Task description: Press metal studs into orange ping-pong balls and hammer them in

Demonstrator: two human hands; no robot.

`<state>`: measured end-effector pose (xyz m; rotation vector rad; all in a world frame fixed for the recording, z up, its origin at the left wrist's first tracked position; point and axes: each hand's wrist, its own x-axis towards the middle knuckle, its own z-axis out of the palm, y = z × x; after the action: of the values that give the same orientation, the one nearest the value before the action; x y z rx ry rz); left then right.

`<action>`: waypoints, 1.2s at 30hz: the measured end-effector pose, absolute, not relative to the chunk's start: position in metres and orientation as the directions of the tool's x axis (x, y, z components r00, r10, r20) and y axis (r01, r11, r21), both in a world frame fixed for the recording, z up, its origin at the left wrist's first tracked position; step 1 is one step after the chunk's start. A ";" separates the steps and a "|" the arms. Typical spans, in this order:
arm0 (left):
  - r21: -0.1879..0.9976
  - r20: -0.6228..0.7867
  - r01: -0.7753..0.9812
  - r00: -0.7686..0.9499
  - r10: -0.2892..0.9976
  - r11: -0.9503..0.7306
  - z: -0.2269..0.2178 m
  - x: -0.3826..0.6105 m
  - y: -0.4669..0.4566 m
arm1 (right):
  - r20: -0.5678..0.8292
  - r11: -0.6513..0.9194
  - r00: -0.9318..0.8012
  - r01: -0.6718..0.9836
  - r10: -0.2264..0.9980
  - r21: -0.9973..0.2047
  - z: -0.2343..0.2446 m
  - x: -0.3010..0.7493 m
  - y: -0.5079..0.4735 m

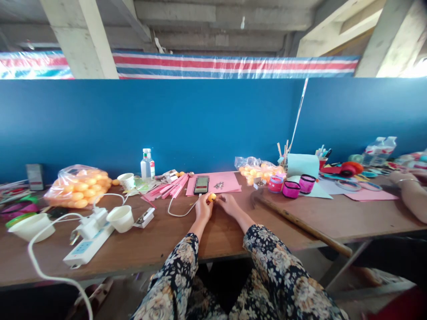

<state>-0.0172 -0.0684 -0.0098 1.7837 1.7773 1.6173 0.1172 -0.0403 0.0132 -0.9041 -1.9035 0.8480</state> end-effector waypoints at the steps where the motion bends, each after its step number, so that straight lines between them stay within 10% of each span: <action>1: 0.726 0.554 0.624 -0.282 0.783 -0.289 -0.010 -0.017 -0.068 | 0.395 0.510 -0.385 0.264 0.834 -0.819 0.013 0.117 -0.040; 36: 0.727 0.502 0.642 -0.255 0.826 -0.244 -0.002 -0.015 -0.073 | 0.381 0.478 -0.332 0.289 0.863 -0.829 0.012 0.117 -0.038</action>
<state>-0.0149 -0.0731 -0.0016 1.7942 1.8079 1.5079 0.1166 -0.0381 0.0117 -0.9655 -1.8584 0.8333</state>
